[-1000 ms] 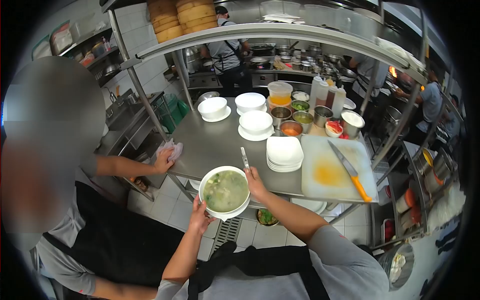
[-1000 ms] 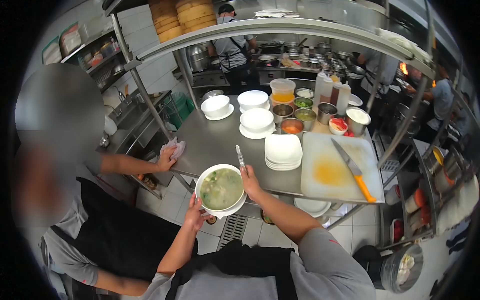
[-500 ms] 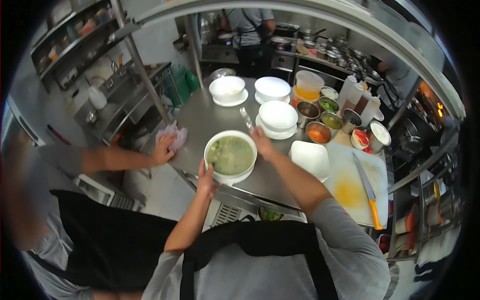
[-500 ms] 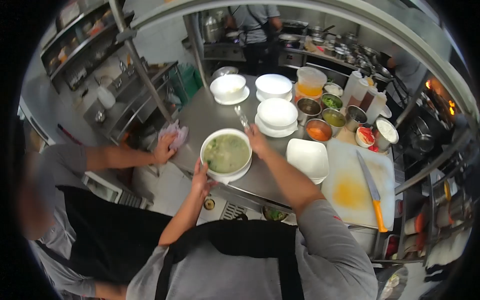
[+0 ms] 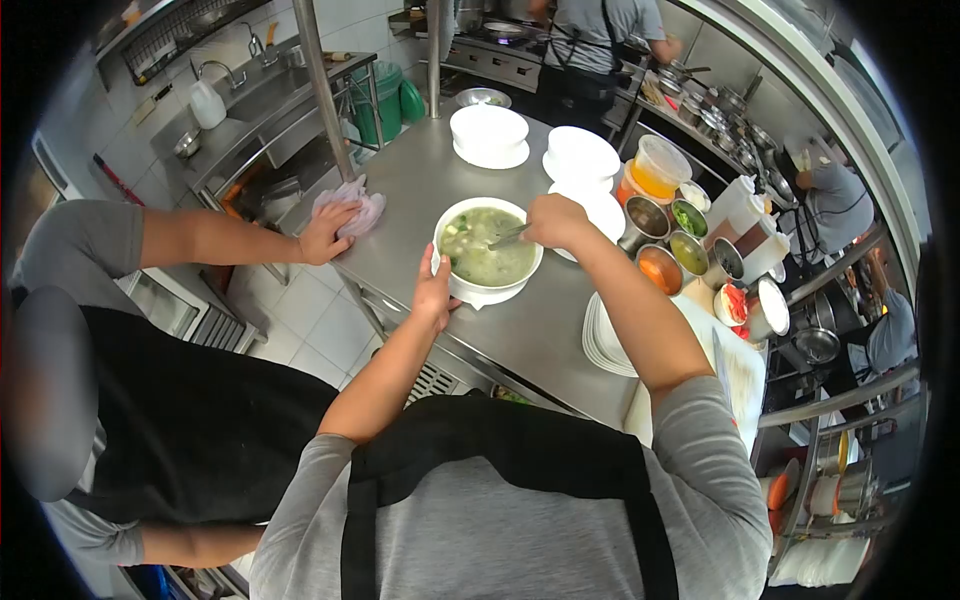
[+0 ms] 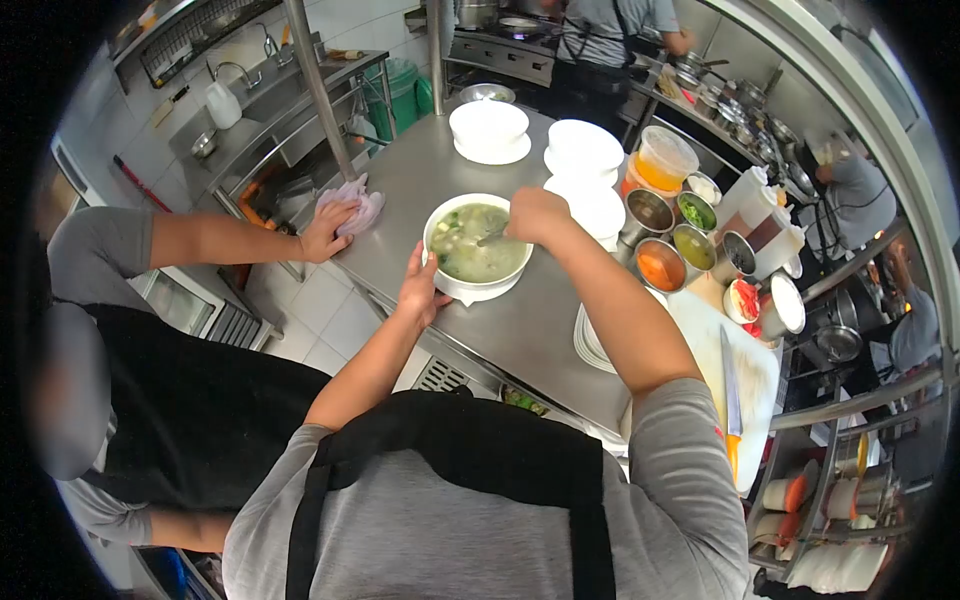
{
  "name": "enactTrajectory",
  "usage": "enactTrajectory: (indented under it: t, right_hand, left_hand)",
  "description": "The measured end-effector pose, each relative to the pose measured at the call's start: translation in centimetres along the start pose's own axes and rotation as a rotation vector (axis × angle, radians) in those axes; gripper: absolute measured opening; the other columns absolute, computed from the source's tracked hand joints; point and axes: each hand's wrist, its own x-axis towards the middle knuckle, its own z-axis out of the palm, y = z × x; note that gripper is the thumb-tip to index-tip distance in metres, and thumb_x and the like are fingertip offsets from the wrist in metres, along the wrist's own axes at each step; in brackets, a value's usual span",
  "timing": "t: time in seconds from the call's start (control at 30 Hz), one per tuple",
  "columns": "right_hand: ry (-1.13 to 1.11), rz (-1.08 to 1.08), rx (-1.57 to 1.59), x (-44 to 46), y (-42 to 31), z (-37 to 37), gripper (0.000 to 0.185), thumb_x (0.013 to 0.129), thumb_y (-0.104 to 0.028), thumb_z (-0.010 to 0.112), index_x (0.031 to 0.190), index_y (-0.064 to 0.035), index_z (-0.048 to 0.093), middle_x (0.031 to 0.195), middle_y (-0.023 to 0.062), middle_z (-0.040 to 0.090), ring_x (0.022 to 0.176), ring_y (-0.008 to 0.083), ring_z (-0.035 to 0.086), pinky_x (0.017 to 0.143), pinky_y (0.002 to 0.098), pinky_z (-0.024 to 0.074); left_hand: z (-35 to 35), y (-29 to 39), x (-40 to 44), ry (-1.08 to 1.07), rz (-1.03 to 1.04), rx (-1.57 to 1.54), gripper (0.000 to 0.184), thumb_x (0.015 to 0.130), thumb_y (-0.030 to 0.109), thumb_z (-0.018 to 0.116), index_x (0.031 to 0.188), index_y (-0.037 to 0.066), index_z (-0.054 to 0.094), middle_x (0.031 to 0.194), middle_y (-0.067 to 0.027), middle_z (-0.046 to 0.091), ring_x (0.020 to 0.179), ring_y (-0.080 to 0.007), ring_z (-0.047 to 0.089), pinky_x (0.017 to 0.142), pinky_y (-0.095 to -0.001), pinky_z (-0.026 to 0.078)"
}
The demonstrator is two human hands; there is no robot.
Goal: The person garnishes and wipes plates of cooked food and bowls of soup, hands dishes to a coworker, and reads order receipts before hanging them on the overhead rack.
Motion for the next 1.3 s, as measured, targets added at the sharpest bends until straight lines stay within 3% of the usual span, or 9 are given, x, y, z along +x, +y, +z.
enactTrajectory:
  t: [0.1,0.27,0.4,0.57,0.67,0.8,1.0,1.07,1.3]
  right_hand:
    - [-0.086,0.034,-0.058,-0.1,-1.9,-1.3,0.035,0.068,-0.034,0.071,0.086,-0.0039,0.068,0.085,0.0129,0.066,0.082,0.0289,0.064,0.071,0.0395,0.0507]
    - [-0.043,-0.063,-0.133,1.8,-2.4,1.2,0.026,0.067,-0.025,0.067,0.084,-0.0057,0.069,0.087,0.0114,0.067,0.082,0.0282,0.065,0.069,0.0393,0.0515]
    - [-0.046,-0.053,-0.141,1.5,-2.7,2.1,0.024,0.068,-0.021,0.064,0.087,-0.0072,0.069,0.091,0.0103,0.068,0.085,0.0263,0.065,0.070,0.0383,0.0517]
    - [-0.002,-0.125,-0.157,0.3,-2.3,1.9,0.022,0.070,-0.019,0.063,0.088,-0.0083,0.069,0.091,0.0102,0.068,0.086,0.0259,0.065,0.070,0.0377,0.0519]
    - [0.029,-0.153,-0.145,-0.5,-1.6,1.9,0.022,0.071,-0.019,0.062,0.089,-0.0085,0.069,0.092,0.0104,0.067,0.087,0.0259,0.065,0.071,0.0382,0.0520]
    - [0.102,-0.177,-0.144,-0.5,0.2,2.3,0.024,0.072,-0.019,0.060,0.092,-0.0088,0.069,0.095,0.0108,0.067,0.090,0.0261,0.064,0.073,0.0386,0.0520]
    - [0.038,-0.168,-0.141,-1.5,0.7,2.1,0.025,0.078,-0.016,0.056,0.099,-0.0100,0.068,0.107,0.0094,0.065,0.099,0.0252,0.062,0.079,0.0378,0.0505]
    - [0.085,-0.167,-0.179,-1.4,0.9,2.5,0.029,0.072,-0.024,0.061,0.097,-0.0106,0.068,0.103,0.0081,0.066,0.096,0.0257,0.062,0.078,0.0398,0.0493]
    - [0.125,-0.226,-0.312,-0.8,1.4,1.6,0.030,0.073,-0.025,0.063,0.098,-0.0095,0.067,0.103,0.0084,0.066,0.096,0.0256,0.062,0.079,0.0436,0.0449]
  left_hand:
    - [-0.9,-0.6,-0.3,0.090,0.044,0.056,0.058,0.094,0.039,0.044,0.143,0.029,0.016,0.140,-0.0038,0.034,0.114,-0.0243,0.044,0.081,-0.0441,0.041]
    - [-5.4,-3.3,-6.3,0.090,0.302,0.168,0.056,0.093,0.039,0.046,0.142,0.023,0.025,0.133,-0.0086,0.040,0.111,-0.0187,0.045,0.088,-0.0391,0.039]
    - [-9.8,-8.7,-15.2,0.088,0.119,0.177,0.045,0.094,0.037,0.045,0.132,0.013,0.041,0.119,-0.0071,0.052,0.099,-0.0162,0.050,0.084,-0.0339,0.042]
    - [-21.8,-31.9,-20.7,0.395,0.073,0.340,0.039,0.090,0.032,0.054,0.121,0.009,0.052,0.102,-0.0101,0.062,0.085,-0.0192,0.058,0.075,-0.0285,0.047]
    - [-20.3,-36.1,-27.7,0.531,-0.237,0.460,0.039,0.090,0.032,0.054,0.121,0.009,0.052,0.101,-0.0102,0.062,0.085,-0.0193,0.059,0.075,-0.0285,0.047]
    - [-15.8,-40.6,-32.7,0.581,-0.424,0.469,0.039,0.089,0.032,0.055,0.121,0.009,0.052,0.101,-0.0103,0.062,0.085,-0.0194,0.059,0.075,-0.0286,0.047]
    - [-8.8,-45.3,-36.5,0.595,-0.452,0.432,0.039,0.089,0.032,0.055,0.121,0.009,0.052,0.101,-0.0106,0.062,0.085,-0.0196,0.059,0.075,-0.0288,0.047]
    - [-7.0,-46.0,-37.1,0.602,-0.450,0.411,0.039,0.089,0.032,0.055,0.120,0.009,0.052,0.100,-0.0106,0.062,0.085,-0.0197,0.059,0.075,-0.0289,0.047]
    - [-4.2,-48.1,-39.1,0.642,-0.447,0.363,0.039,0.089,0.032,0.056,0.120,0.009,0.052,0.100,-0.0109,0.063,0.085,-0.0199,0.059,0.075,-0.0291,0.047]
